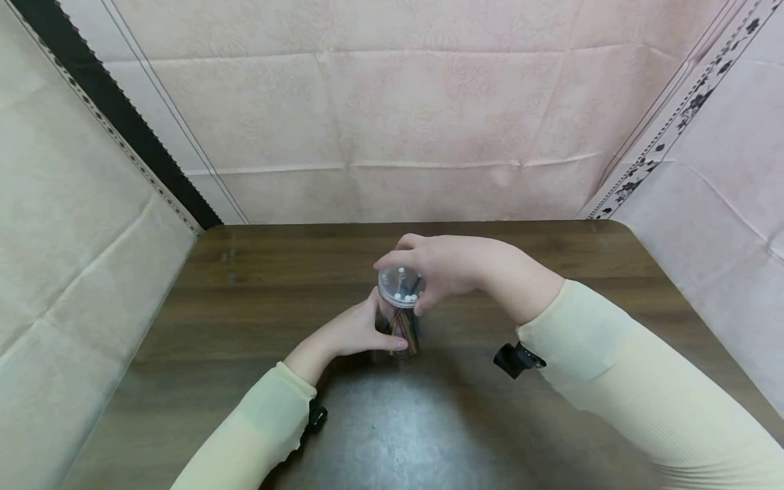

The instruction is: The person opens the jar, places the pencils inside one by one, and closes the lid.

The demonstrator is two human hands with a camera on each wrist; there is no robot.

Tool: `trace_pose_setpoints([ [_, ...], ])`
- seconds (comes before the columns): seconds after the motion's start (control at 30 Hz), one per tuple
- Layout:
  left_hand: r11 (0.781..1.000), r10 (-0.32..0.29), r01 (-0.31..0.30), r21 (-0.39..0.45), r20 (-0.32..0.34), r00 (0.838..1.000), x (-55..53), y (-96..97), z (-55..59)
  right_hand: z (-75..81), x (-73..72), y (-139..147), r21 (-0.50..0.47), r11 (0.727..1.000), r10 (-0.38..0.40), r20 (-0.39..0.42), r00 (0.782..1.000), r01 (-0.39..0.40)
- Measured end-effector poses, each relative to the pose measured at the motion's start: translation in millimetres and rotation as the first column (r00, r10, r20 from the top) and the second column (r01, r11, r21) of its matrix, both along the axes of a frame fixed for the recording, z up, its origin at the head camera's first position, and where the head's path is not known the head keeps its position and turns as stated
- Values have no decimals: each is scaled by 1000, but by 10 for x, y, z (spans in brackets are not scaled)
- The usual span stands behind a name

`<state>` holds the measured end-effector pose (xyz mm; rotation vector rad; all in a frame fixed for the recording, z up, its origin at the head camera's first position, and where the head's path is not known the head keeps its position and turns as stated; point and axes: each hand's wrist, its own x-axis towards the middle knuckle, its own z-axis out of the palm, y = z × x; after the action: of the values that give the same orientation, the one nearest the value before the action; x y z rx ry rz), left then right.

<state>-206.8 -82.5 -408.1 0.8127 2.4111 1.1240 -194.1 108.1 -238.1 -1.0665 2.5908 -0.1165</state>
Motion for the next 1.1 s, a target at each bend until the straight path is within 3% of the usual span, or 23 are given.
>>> trace_pose_setpoints([
  [0.13,996,-8,5,86,35,999,-7,55,65,7,14,-2,0,1000,28,-18,999,-28],
  [0.3,998,-13,8,56,83,997,-7,63,104,13,27,4,9,998,65,-8,998,-65],
  [0.57,989,-120,107,99,128,985,-31,53,79,25,80,31,47,995,81,30,996,-82],
  [0.7,984,-136,118,136,132,982,-25,65,58,34,111,0,73,997,36,5,999,-36],
  [0.87,981,-137,124,152,79,987,20,114,34,0,126,-49,131,990,-51,-57,997,58],
  [1.0,982,-112,106,159,28,993,65,165,22,-78,141,-66,148,982,-92,-144,985,113],
  [1.1,981,-90,89,173,2,996,103,192,18,-148,170,-89,134,974,-148,-219,964,180],
])
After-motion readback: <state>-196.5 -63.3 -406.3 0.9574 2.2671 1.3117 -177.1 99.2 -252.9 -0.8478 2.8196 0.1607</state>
